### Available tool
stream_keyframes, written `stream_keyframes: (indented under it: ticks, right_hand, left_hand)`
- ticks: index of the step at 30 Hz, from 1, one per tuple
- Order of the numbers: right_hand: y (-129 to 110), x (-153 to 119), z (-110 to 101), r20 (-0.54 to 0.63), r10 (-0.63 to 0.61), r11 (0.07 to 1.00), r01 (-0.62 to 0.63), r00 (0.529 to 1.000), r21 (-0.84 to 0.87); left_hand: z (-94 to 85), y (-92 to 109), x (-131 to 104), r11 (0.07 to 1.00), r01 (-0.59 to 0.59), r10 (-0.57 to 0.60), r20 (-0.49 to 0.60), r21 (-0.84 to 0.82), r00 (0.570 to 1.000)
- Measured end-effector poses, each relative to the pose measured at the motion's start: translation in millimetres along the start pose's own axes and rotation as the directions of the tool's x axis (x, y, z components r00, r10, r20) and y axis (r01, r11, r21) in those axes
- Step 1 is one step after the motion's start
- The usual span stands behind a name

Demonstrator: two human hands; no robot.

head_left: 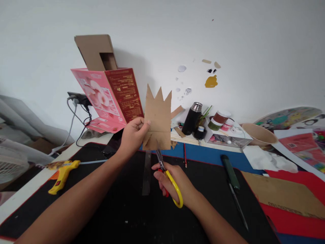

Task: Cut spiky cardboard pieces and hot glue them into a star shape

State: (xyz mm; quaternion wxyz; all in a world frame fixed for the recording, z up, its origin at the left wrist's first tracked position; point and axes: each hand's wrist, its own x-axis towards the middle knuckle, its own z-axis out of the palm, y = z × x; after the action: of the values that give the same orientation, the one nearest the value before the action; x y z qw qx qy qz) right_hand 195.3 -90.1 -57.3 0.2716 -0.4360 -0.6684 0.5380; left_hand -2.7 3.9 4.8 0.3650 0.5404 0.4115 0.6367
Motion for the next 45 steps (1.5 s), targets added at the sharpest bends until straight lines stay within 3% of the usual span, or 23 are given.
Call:
stream_keyframes:
  ticks: [17, 35, 45]
  right_hand:
    - [0.0, 0.5, 0.1, -0.007, -0.012, 0.999, 0.012, 1.0, -0.031]
    - [-5.0, 0.2, 0.1, -0.012, -0.008, 0.999, 0.008, 1.0, -0.053]
    - [-3.0, -0.3, -0.1, -0.007, -0.019, 0.999, 0.019, 1.0, -0.042]
  left_hand:
    - [0.9, -1.2, -0.2, 1.0, -0.014, 0.014, -0.024, 0.008, 1.0]
    - [-1.6, -1.7, 0.3, 1.0, -0.006, 0.005, 0.044, 0.017, 0.999]
    - [-2.1, 0.7, 0.0, 0.994, -0.069, 0.069, -0.002, 0.084, 0.998]
